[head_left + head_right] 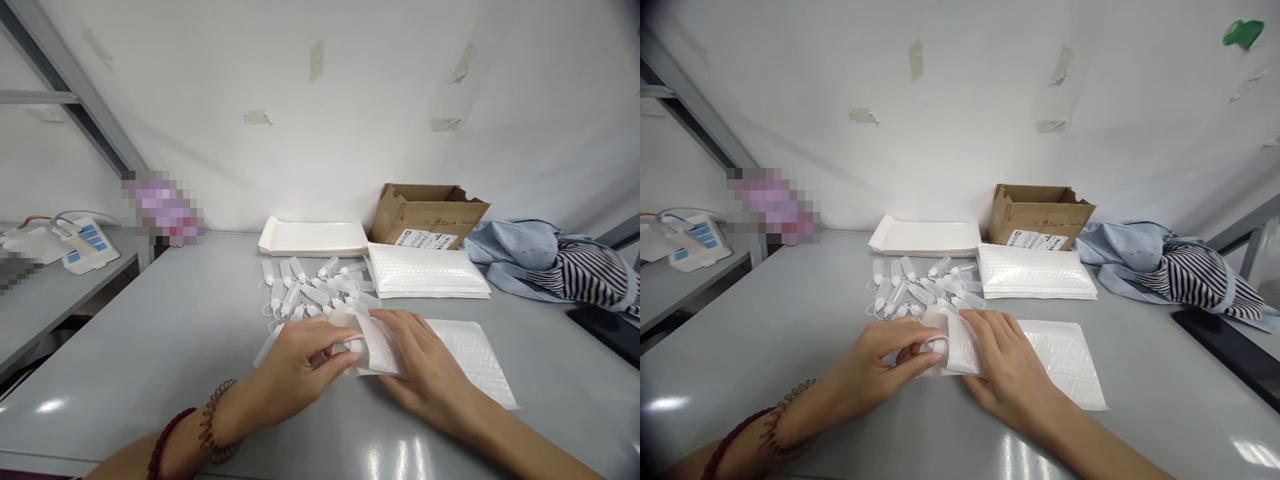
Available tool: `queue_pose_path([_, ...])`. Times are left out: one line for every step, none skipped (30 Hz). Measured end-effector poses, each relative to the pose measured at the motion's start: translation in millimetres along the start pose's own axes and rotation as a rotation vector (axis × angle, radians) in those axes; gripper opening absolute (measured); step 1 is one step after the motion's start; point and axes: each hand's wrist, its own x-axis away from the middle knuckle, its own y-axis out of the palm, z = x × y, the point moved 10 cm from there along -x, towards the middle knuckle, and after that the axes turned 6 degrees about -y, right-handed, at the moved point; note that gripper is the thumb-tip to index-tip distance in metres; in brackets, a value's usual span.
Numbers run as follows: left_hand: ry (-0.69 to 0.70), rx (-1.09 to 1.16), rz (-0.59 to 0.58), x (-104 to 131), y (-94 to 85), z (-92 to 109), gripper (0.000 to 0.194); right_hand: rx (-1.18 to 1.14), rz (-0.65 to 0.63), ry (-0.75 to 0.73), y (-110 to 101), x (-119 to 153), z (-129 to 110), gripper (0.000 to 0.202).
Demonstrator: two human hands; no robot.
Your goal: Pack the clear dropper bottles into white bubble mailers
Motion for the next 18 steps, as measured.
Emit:
queue_pose_path([0.052,-0.033,0.0,1,2.2,4,0.016,-0.001,-0.002,-0.006,0,0,-1,0.055])
queue_pose_path([0.105,-0.06,-0.005,2,5.0,9,0.015,-0.002,-0.005,-0.01,1,0,-2,0.054])
queue_pose_path([0.153,-0.084,-0.014,3,8.2,12,0.014,-0.002,-0.01,-0.013,2,1,-4,0.053])
queue_pose_path([0.191,-0.109,-0.031,4,12.4,15,0.013,-0.003,-0.015,-0.015,3,1,-5,0.053])
queue_pose_path([0.221,-0.137,-0.044,5,16.5,16,0.016,-0.008,-0.024,-0.018,5,1,-6,0.052])
queue_pose_path([0.248,-0.165,-0.045,7,19.7,17,0.019,-0.014,-0.033,-0.024,7,2,-8,0.052])
queue_pose_path([0.277,-0.19,-0.031,8,21.5,19,0.022,-0.022,-0.047,-0.033,9,2,-10,0.051])
queue_pose_path([0.304,-0.207,-0.008,10,22.4,21,0.025,-0.033,-0.065,-0.046,12,3,-13,0.051])
queue_pose_path([0.33,-0.215,0.021,12,22.6,23,0.027,-0.044,-0.084,-0.061,15,3,-15,0.05])
queue_pose_path([0.348,-0.211,0.052,14,22.0,25,0.029,-0.054,-0.098,-0.075,17,3,-18,0.05])
queue_pose_path([0.351,-0.197,0.074,15,21.5,26,0.03,-0.063,-0.108,-0.086,19,3,-20,0.05])
queue_pose_path([0.34,-0.174,0.078,15,21.9,26,0.029,-0.07,-0.11,-0.094,19,3,-22,0.051])
queue_pose_path([0.323,-0.15,0.061,14,23.6,25,0.029,-0.073,-0.105,-0.097,19,3,-23,0.051])
queue_pose_path([0.305,-0.128,0.024,13,26.6,25,0.028,-0.073,-0.095,-0.096,17,3,-23,0.052])
queue_pose_path([0.291,-0.112,-0.026,11,30.4,26,0.027,-0.07,-0.083,-0.095,16,2,-23,0.053])
queue_pose_path([0.28,-0.106,-0.084,10,34.4,27,0.027,-0.064,-0.073,-0.094,14,2,-23,0.054])
queue_pose_path([0.275,-0.106,-0.14,10,37.6,29,0.026,-0.054,-0.067,-0.094,13,2,-23,0.054])
queue_pose_path([0.275,-0.106,-0.187,9,38.8,30,0.026,-0.042,-0.068,-0.098,13,2,-23,0.054])
